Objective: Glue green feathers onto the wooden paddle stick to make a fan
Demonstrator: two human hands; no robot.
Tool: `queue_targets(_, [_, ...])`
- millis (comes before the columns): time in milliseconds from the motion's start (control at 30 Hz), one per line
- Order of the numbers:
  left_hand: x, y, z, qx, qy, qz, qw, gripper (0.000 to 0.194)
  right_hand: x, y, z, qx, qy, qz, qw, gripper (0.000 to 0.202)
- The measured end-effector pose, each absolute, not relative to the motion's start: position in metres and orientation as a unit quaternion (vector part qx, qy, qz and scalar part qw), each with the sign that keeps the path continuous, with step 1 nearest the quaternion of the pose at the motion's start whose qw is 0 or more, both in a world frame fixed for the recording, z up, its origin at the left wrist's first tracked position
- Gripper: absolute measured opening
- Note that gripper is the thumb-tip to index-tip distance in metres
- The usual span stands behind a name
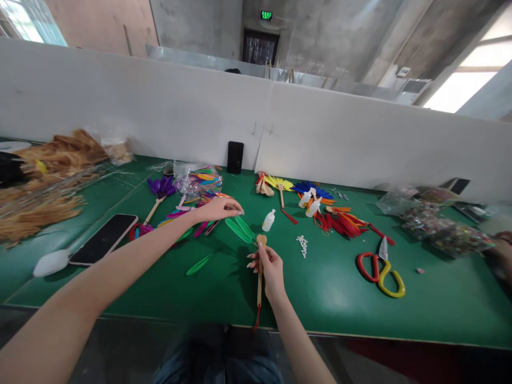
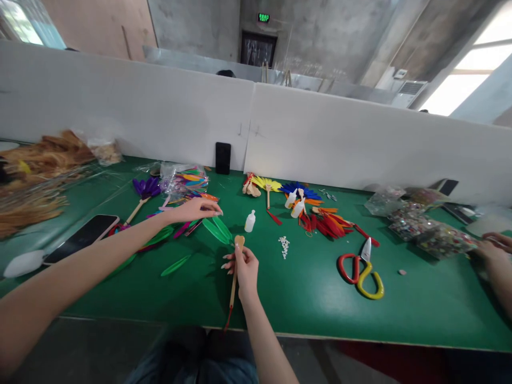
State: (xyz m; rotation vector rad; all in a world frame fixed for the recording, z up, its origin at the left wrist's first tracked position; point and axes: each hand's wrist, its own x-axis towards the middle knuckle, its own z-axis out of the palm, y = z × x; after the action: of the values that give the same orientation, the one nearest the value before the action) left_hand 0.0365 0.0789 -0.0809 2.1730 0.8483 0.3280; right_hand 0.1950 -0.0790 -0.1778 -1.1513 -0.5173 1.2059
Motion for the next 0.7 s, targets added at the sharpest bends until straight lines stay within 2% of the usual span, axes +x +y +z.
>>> queue_targets(267, [0.033, 0.076, -0.078, 0.848, 0.361, 0.152, 0.356, 0.031, 0.194, -0.079, -0.175, -0.507, -0.230, 0.527, 0.643, 0.046])
queue_targets(533, [0.005, 0.043, -0.091, 0.788, 0.475, 0.332, 0.206, 0.027, 0.196, -0.079, -0.179, -0.502, -0.235, 0.529, 0.643, 0.047])
queue_targets(633, [-0.016, 0.013, -0.115, 0.773, 0.522, 0.320, 0.169, 0.023, 0.197, -0.080, -0.180, -0.497, -0.240, 0.531, 0.642, 0.047])
queue_targets(700, [-0.031, -0.008, -0.132, 0.804, 0.519, 0.258, 0.136, 0.025, 0.197, -0.080, -0.180, -0.498, -0.240, 0.531, 0.642, 0.046])
